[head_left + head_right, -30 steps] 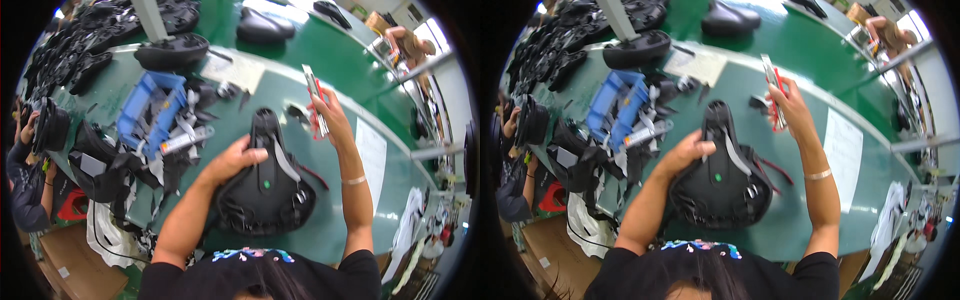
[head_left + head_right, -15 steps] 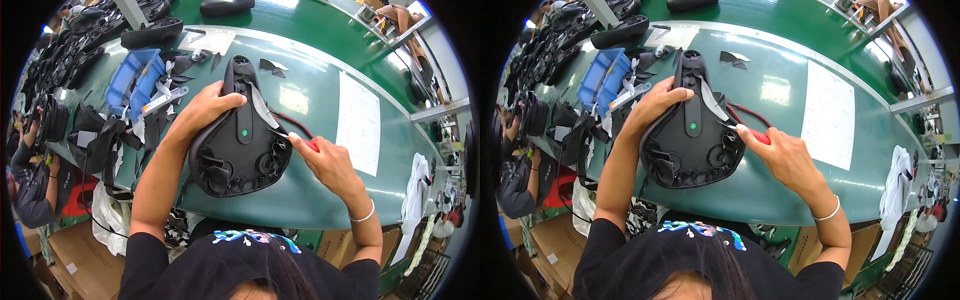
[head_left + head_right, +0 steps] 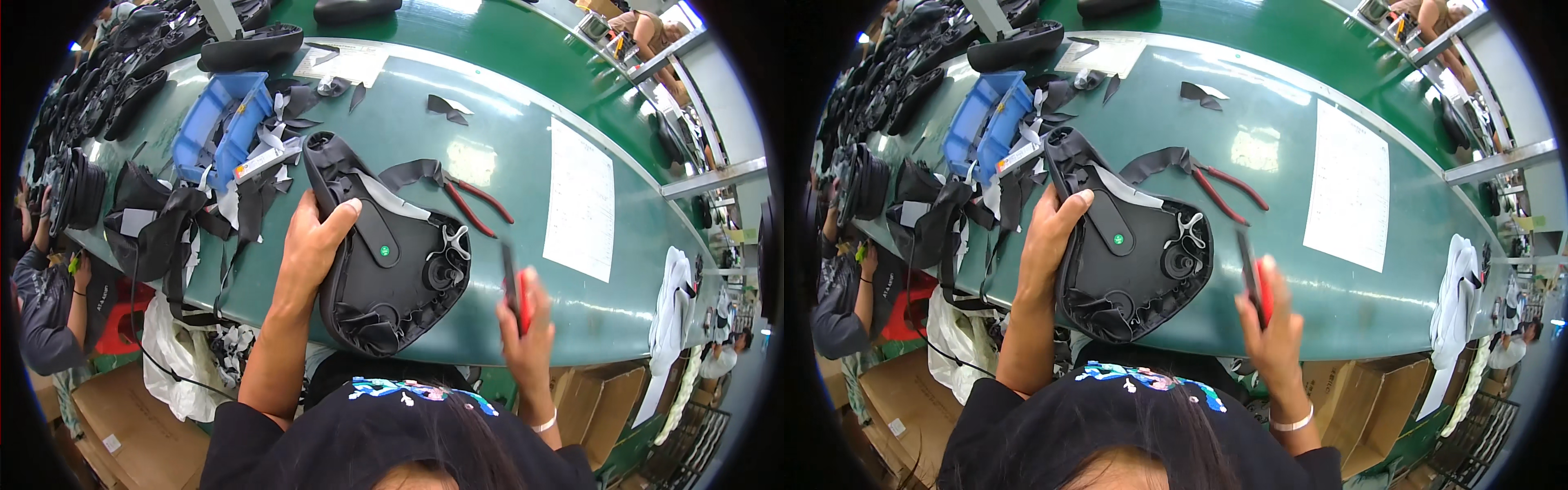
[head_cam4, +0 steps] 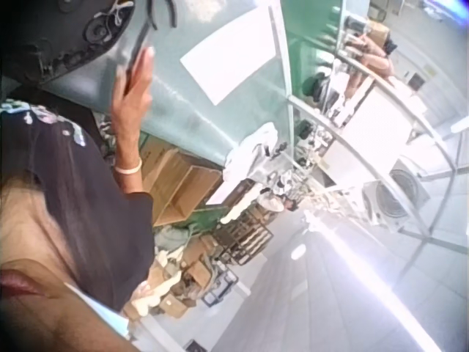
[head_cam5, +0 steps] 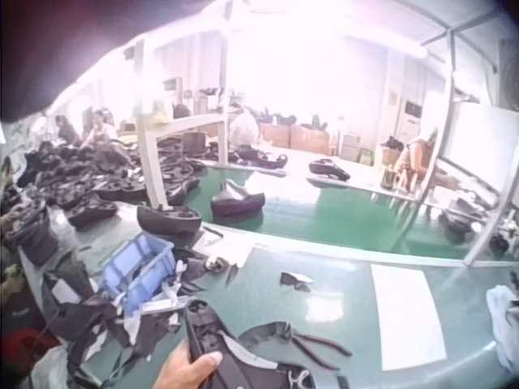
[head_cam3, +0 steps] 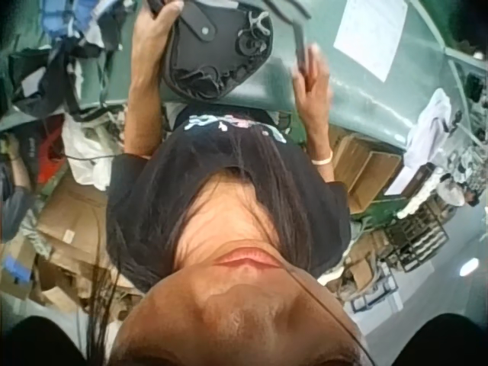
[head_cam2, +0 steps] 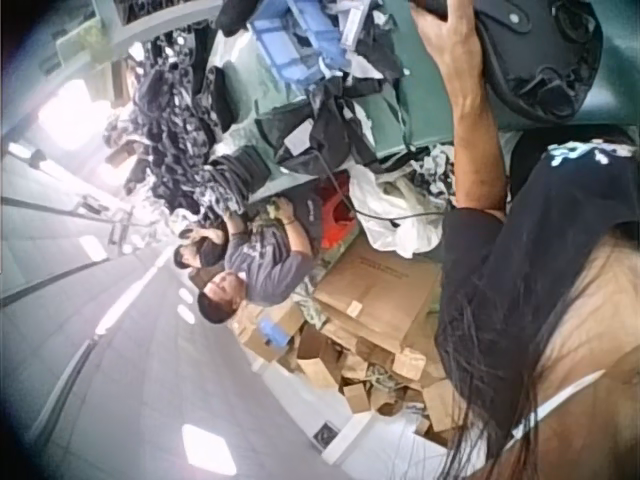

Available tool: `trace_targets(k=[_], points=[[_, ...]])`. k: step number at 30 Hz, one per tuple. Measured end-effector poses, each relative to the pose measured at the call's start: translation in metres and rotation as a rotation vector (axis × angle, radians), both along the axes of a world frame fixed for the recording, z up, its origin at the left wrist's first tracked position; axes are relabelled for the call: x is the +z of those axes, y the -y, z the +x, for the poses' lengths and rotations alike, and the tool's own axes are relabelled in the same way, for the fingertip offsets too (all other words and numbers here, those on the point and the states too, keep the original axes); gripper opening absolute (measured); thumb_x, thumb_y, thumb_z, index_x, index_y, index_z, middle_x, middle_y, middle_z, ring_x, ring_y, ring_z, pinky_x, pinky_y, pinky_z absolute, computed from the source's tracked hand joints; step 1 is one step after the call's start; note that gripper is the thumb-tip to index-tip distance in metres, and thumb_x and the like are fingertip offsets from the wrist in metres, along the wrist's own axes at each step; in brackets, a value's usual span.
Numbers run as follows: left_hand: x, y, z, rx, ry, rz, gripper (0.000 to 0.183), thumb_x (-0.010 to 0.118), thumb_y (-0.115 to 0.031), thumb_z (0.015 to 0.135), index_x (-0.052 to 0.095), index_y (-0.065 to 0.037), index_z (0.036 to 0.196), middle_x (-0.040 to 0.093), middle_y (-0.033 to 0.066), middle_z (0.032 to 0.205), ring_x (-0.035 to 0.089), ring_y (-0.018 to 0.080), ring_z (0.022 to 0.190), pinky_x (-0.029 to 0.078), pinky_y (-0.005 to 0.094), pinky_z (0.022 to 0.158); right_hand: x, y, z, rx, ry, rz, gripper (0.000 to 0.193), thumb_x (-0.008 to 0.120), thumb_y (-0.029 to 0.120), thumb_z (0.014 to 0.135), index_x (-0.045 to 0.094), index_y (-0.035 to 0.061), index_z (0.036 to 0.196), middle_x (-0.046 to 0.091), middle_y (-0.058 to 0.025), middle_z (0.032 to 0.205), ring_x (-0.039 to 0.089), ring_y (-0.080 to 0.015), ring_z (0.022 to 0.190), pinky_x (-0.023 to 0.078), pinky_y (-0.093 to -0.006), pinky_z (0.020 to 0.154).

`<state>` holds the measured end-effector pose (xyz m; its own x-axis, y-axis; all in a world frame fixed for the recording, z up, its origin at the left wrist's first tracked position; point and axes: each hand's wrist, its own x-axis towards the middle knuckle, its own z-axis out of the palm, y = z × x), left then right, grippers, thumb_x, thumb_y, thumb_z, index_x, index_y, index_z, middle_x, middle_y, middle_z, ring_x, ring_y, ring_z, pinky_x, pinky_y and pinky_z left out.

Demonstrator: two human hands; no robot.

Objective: The person uses a red utility knife to trim excess black fabric from the underside of bicycle seats. They pick up a seat, cut the loose material around the edges, and place the finished seat on a green conveyor belt. The process is repeated for multiple seats in a factory setting.

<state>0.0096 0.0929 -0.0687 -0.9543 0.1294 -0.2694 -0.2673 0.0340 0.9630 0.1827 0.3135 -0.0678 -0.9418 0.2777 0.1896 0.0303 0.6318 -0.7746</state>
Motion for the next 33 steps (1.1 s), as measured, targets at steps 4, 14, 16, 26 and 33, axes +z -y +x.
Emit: trace_targets(k=[4,14,16,26,33], points=[[0.002,0.006,0.012,0.052,0.013,0.019,0.052,0.064,-0.033,0.079,0.052,0.007,0.110,0.056,0.0102,0.097,0.054,0.0154,0.086,0.045,0.0282,0.077,0.000,0.006,-0.079,0.122,-0.220,0.046,0.059,0.065,0.008,0.083,0.037,0.0017,0.135,0.060,-0.0174,0.115,0.065,-0.0250,0.095,0.053,-0.0327,0.077],[0.025,-0.039,0.010,-0.601,-1.022,-0.758,0.047,0.072,-0.028,0.072,0.053,-0.012,0.111,0.055,0.0085,0.108,0.050,0.0252,0.103,0.036,0.0419,0.081,0.025,0.013,-0.073,0.099,0.002,-0.239,0.058,0.066,0.006,0.079,0.041,0.0028,0.130,0.060,-0.0109,0.108,0.059,-0.0159,0.088,0.048,-0.0275,0.075],[0.002,-0.051,-0.005,-0.647,-1.026,-0.629,0.021,0.069,-0.021,0.073,0.061,-0.009,0.088,0.060,0.0087,0.087,0.052,0.0283,0.082,0.038,0.0391,0.074,0.025,0.017,-0.070,0.219,-0.060,-0.302,0.056,0.067,0.006,0.081,0.042,0.0018,0.130,0.062,-0.0146,0.106,0.063,-0.0239,0.087,0.050,-0.0302,0.074],[0.002,-0.057,-0.016,-0.529,-0.503,-0.205,0.024,0.052,-0.023,0.090,0.061,-0.005,0.078,0.055,0.0110,0.066,0.056,0.0255,0.070,0.040,0.0364,0.066,0.007,-0.014,-0.046,0.278,0.085,0.584,0.058,0.066,0.015,0.082,0.045,0.0189,0.137,0.050,-0.0074,0.067,0.054,-0.0244,0.052,0.043,-0.0361,0.046],[0.008,-0.047,-0.031,-0.178,-0.098,0.634,0.037,0.047,-0.039,0.097,0.054,-0.003,0.102,0.056,0.0007,0.076,0.062,0.0237,0.083,0.044,0.0324,0.083,0.021,0.019,-0.023,0.140,0.276,0.665,0.055,0.064,0.017,0.084,0.046,0.0201,0.136,0.051,-0.0084,0.065,0.053,-0.0254,0.049,0.040,-0.0383,0.044]])
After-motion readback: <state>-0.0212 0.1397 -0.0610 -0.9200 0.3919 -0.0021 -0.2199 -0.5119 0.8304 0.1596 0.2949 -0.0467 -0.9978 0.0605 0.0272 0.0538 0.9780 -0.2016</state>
